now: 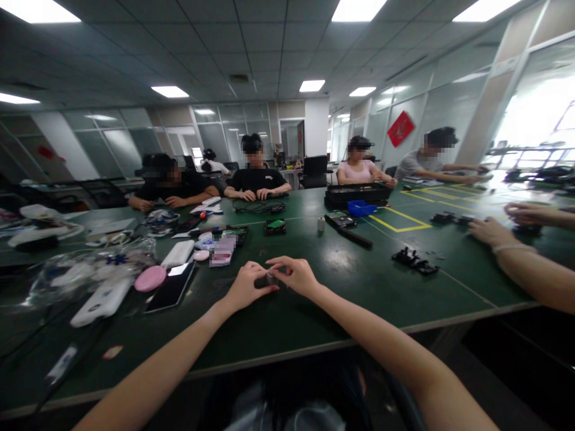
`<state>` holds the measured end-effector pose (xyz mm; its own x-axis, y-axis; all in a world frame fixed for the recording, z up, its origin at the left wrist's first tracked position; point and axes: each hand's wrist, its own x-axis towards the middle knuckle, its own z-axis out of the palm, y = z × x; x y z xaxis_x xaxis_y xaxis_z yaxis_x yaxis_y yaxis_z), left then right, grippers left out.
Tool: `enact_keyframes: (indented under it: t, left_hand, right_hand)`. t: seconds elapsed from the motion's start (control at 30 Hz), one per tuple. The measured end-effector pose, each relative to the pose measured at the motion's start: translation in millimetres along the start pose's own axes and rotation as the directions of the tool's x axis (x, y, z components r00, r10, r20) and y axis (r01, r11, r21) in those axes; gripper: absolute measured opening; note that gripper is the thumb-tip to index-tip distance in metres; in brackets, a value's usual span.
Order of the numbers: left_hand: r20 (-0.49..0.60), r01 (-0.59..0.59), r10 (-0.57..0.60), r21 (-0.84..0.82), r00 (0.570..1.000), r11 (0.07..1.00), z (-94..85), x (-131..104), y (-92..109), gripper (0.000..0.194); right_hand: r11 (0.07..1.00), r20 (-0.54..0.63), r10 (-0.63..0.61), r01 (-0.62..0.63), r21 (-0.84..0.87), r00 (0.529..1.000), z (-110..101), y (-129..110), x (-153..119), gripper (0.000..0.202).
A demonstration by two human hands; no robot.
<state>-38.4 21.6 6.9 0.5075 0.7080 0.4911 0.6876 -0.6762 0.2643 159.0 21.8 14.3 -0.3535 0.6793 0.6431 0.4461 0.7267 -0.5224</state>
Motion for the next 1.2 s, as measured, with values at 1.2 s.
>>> enact_keyframes:
  t: [1.2]
  left_hand:
    - [0.091, 0.29, -0.281, -0.102, 0.955, 0.952, 8.5, 0.9, -6.1, 0.037]
  right_hand:
    - [0.888, 0.002, 0.444, -0.44, -0.137, 0.896, -23.1, 80.0, 1.9, 0.025]
